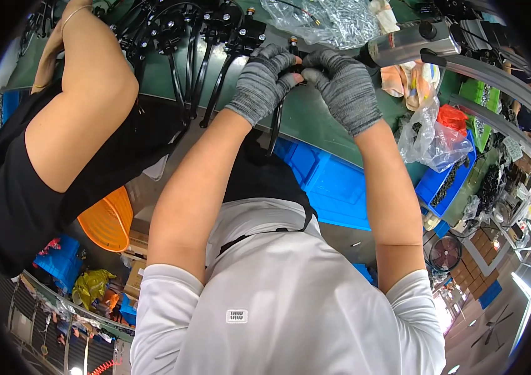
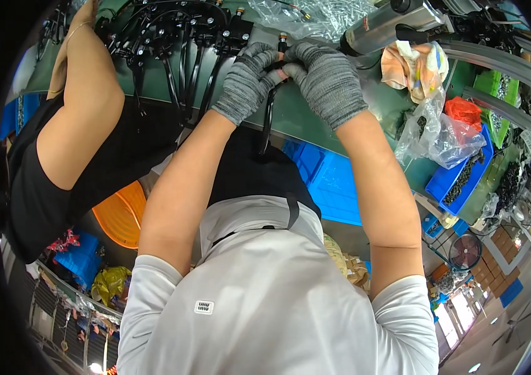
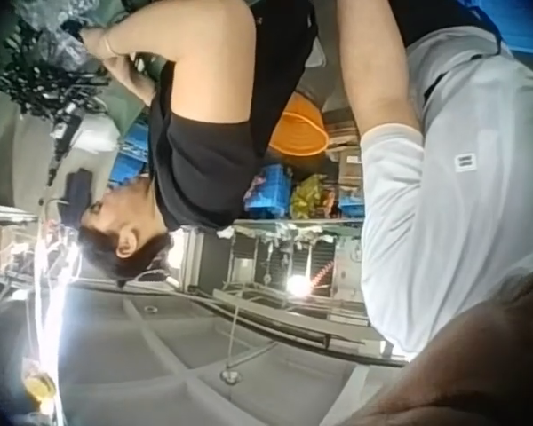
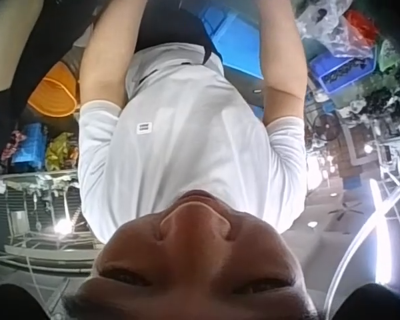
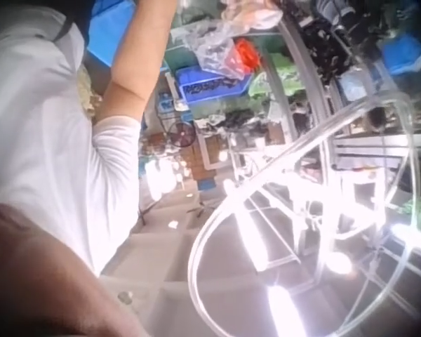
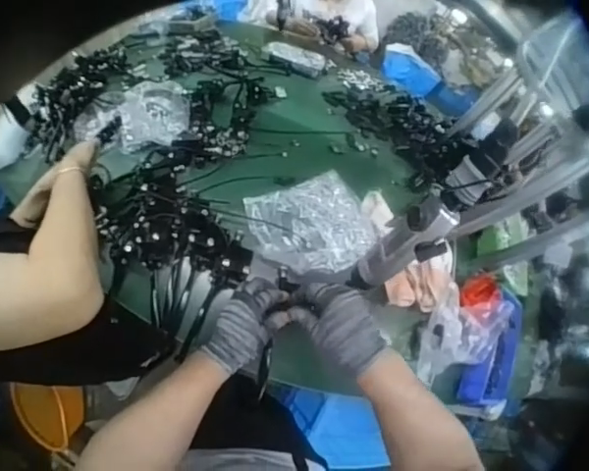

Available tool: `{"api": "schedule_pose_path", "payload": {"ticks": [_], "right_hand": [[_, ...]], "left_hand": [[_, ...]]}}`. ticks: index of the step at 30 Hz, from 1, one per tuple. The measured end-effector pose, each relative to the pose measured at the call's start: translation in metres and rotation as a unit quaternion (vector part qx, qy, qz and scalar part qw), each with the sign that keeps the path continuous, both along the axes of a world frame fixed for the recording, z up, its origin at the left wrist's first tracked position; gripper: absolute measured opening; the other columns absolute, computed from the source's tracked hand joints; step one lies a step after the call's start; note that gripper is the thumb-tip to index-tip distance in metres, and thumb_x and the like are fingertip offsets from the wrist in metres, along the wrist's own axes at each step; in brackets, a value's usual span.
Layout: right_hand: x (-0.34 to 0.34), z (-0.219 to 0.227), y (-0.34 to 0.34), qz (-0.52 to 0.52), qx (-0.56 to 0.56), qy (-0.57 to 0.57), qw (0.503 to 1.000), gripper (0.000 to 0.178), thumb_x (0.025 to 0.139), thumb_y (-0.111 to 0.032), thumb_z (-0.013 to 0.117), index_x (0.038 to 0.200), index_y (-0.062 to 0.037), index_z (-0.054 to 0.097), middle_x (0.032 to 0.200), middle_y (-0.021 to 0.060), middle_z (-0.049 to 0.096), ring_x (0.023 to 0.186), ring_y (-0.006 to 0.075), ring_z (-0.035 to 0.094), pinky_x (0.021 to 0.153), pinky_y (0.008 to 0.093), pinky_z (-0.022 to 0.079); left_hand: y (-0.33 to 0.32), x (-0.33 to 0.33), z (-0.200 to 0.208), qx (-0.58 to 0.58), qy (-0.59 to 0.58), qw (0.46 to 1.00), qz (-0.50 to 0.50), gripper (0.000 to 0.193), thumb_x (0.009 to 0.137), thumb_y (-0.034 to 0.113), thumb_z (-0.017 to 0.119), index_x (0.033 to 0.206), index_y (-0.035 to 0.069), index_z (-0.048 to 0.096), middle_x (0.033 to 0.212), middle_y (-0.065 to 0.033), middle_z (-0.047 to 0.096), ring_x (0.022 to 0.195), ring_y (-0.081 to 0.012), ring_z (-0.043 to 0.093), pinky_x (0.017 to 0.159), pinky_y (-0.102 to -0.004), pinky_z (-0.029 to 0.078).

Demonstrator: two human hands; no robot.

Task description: Assembling and inspecting small metal components at a workbench in a factory setting.

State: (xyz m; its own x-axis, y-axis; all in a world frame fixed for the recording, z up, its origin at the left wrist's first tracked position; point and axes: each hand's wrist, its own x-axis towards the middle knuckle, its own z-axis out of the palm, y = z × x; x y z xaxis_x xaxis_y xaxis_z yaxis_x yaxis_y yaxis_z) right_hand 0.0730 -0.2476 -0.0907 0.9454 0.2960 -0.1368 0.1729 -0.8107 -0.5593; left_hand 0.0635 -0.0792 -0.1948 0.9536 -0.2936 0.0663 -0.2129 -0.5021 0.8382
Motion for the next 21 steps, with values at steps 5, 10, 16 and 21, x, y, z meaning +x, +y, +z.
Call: {"api": "schedule_pose_path", "payload": {"ticks": [5,10,16,21], "right_hand": [[0.009,0.001,0.007,-0.048,-0.029,0.022,0.998,0.029,0.084,-0.024,0.075,0.104,-0.0042,0.071,0.092,0.0169,0.072,0.084,0.03,0.07,0.076,0.037,0.054],[0.012,-0.002,0.007,-0.067,-0.042,0.03,0.996,0.034,0.083,-0.03,0.075,0.104,-0.0036,0.072,0.091,0.0169,0.072,0.084,0.029,0.071,0.077,0.036,0.054],[0.017,-0.001,0.009,-0.061,-0.012,0.064,0.996,0.039,0.082,-0.03,0.077,0.109,-0.0031,0.071,0.095,0.0159,0.073,0.087,0.0253,0.07,0.081,0.0332,0.054],[0.013,-0.008,0.017,-0.082,0.004,0.032,0.996,0.041,0.078,-0.032,0.081,0.102,-0.0009,0.07,0.091,0.0149,0.072,0.082,0.0214,0.068,0.078,0.0327,0.054]], "left_hand": [[0.0,-0.001,-0.002,-0.005,0.003,1.0,-0.001,0.039,0.079,0.037,0.075,0.113,0.016,0.069,0.108,-0.0091,0.062,0.108,-0.03,0.056,0.099,-0.0414,0.045],[-0.002,-0.002,-0.002,0.043,-0.004,0.999,0.008,0.044,0.08,0.042,0.074,0.114,0.014,0.069,0.111,-0.0105,0.062,0.111,-0.0307,0.056,0.1,-0.042,0.045],[-0.001,-0.003,-0.003,0.04,-0.048,0.998,0.017,0.047,0.08,0.041,0.075,0.115,0.011,0.068,0.114,-0.0122,0.062,0.111,-0.0311,0.056,0.101,-0.0418,0.045],[0.001,0.002,-0.004,0.007,-0.018,1.0,0.002,0.043,0.079,0.035,0.077,0.113,0.011,0.069,0.113,-0.0119,0.062,0.109,-0.0304,0.057,0.1,-0.0407,0.046]]}}
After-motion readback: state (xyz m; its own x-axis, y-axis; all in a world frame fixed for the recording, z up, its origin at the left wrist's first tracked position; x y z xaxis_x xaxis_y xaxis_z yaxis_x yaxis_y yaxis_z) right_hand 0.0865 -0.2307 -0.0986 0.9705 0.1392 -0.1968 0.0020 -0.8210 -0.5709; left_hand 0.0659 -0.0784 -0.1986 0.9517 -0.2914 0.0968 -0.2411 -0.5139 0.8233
